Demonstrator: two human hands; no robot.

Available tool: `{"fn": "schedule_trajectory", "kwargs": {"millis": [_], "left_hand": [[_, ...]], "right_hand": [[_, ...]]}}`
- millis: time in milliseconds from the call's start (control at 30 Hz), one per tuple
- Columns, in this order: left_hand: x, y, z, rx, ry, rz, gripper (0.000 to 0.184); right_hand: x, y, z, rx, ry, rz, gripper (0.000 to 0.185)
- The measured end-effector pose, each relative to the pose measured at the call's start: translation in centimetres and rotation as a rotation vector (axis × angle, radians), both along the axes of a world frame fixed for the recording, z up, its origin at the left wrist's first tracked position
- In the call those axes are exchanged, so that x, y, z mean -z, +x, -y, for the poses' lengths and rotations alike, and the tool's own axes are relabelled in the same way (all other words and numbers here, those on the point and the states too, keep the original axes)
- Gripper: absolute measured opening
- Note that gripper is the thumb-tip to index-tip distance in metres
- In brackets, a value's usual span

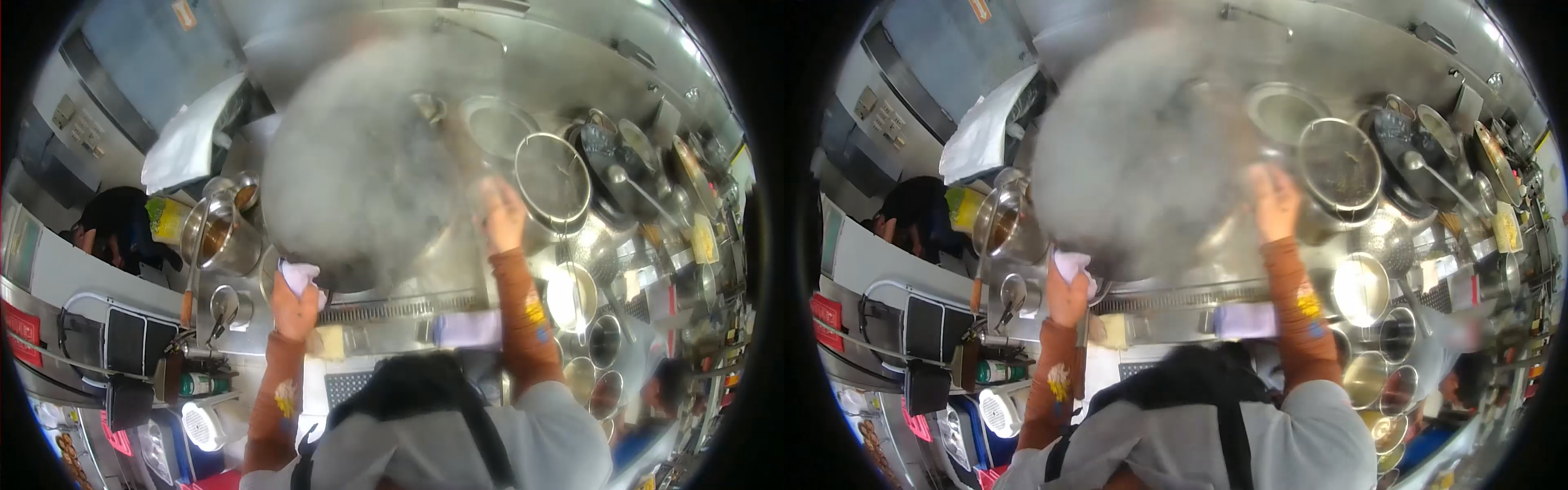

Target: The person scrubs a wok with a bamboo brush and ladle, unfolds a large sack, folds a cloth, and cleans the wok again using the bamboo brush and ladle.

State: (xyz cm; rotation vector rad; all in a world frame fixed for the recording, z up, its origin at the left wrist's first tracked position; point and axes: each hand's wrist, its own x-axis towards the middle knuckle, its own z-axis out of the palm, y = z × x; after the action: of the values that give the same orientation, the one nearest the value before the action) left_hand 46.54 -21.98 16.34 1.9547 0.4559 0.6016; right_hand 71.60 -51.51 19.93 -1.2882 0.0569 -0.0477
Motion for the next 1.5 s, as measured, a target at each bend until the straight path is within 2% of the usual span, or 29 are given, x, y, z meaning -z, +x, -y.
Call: {"fn": "schedule_trajectory", "kwargs": {"millis": [67, 100, 167, 233, 300, 367, 400, 433, 500, 533, 600, 667, 733, 800, 833, 867, 900, 933, 1000, 1067, 1133, 1200, 1233, 1267, 1367, 1400, 1433, 1467, 1500], "left_hand": [[2.3, 2.8, -1.2, -0.020, -0.207, 0.045, 0.032], [2.5, 4.2, -1.6, -0.026, -0.306, 0.068, 0.027], [4.1, 5.7, -1.1, -0.075, -0.561, -0.107, 0.019], [6.0, 7.8, -0.7, -0.060, -0.725, -0.156, 0.015], [6.2, 9.3, 1.6, -0.081, -0.868, -0.157, 0.016], [7.0, 10.5, 3.6, -0.160, -0.985, -0.142, 0.017], [7.1, 10.6, 4.1, -0.177, -0.963, -0.132, 0.018], [7.0, 10.8, 4.5, -0.187, -0.941, -0.122, 0.020], [7.1, 10.7, 4.3, -0.196, -0.947, -0.058, 0.024], [6.9, 10.6, 4.1, -0.166, -0.972, -0.091, 0.025], [6.2, 10.4, 3.3, -0.083, -0.995, -0.175, 0.027], [7.3, 10.6, 2.9, -0.072, -1.005, -0.188, 0.032], [5.4, 10.1, 3.7, -0.113, -1.040, -0.193, 0.034], [6.7, 9.1, 3.5, -0.142, -1.147, -0.102, 0.039], [7.2, 8.4, 3.2, -0.149, -1.194, -0.059, 0.041], [7.4, 7.1, 2.8, -0.129, -1.218, -0.041, 0.041], [7.5, 5.2, 2.3, -0.111, -1.237, -0.019, 0.041], [7.9, 3.5, 1.5, -0.099, -1.256, 0.010, 0.041], [10.9, -0.1, -0.3, -0.027, -1.030, -0.060, 0.040], [14.4, -3.0, -0.8, -0.013, -0.821, -0.143, 0.038], [17.3, -4.9, -0.9, -0.065, -0.628, -0.211, 0.035], [20.0, -6.0, -0.1, -0.120, -0.541, -0.226, 0.035], [22.8, -6.4, 0.4, -0.178, -0.533, -0.229, 0.036], [24.2, -6.0, 0.2, -0.232, -0.518, -0.219, 0.038], [18.6, -6.2, 0.9, -0.222, -0.954, -0.140, 0.045], [22.0, -7.0, 0.2, -0.229, -0.731, -0.182, 0.049], [28.1, -8.8, -0.4, -0.230, -0.513, -0.236, 0.053], [28.5, -9.1, -0.5, -0.250, -0.379, -0.269, 0.056], [28.9, -9.4, -0.6, -0.277, -0.245, -0.305, 0.058]], "right_hand": [[-7.7, 1.3, 0.7, -0.064, -0.152, 0.222, 0.057], [-8.9, 4.7, 0.7, 0.008, -0.269, 0.541, 0.061], [-10.8, 11.2, -1.1, 0.168, -0.482, 0.795, 0.065], [-11.9, 15.6, -4.9, 0.321, -0.665, 0.683, 0.065], [-9.7, 16.7, -10.4, 0.306, -1.017, 0.341, 0.069], [-1.2, 16.4, -15.3, 0.110, -1.265, 0.302, 0.055], [3.7, 15.4, -16.6, -0.287, -1.577, 0.325, 0.049], [8.1, 12.9, -18.3, -0.447, -1.672, 0.426, 0.049], [4.6, 2.8, -18.5, -0.986, -1.636, 0.602, 0.047], [5.4, 0.5, -17.3, -1.013, -1.393, 0.788, 0.050], [-2.9, 0.9, -16.1, -1.161, -1.632, 0.771, 0.050], [-0.6, 9.8, -15.5, -0.818, -2.019, 0.580, 0.049], [1.9, 14.3, -15.3, -0.061, -1.623, 0.299, 0.052], [5.1, 12.8, -16.9, -0.215, -1.675, 0.351, 0.056], [5.8, 11.0, -17.8, -0.718, -1.811, 0.412, 0.054], [2.9, 5.4, -17.4, -0.911, -1.706, 0.530, 0.057], [3.8, 3.7, -16.5, -1.067, -1.400, 0.648, 0.061], [2.4, 4.8, -16.2, -1.102, -1.379, 0.718, 0.060], [-1.0, 8.3, -13.3, -1.189, -1.324, 0.825, 0.059], [-3.4, 12.8, -14.2, -0.631, -1.875, 0.363, 0.048], [-0.4, 13.4, -16.6, -0.191, -1.563, 0.256, 0.042], [3.4, 13.0, -19.8, -0.200, -1.493, 0.288, 0.043], [5.6, 12.2, -21.4, -0.758, -1.674, 0.513, 0.051], [3.3, 6.3, -21.4, -0.860, -1.615, 0.546, 0.060], [1.8, 4.1, -18.6, -1.063, -1.341, 0.727, 0.061], [1.0, 6.4, -16.3, -1.164, -1.261, 0.724, 0.059], [0.9, 10.4, -15.1, -1.101, -1.584, 0.619, 0.054], [0.4, 13.8, -15.3, -1.000, -1.899, 0.516, 0.049], [0.1, 13.4, -14.9, -0.536, -1.724, 0.353, 0.047]]}}
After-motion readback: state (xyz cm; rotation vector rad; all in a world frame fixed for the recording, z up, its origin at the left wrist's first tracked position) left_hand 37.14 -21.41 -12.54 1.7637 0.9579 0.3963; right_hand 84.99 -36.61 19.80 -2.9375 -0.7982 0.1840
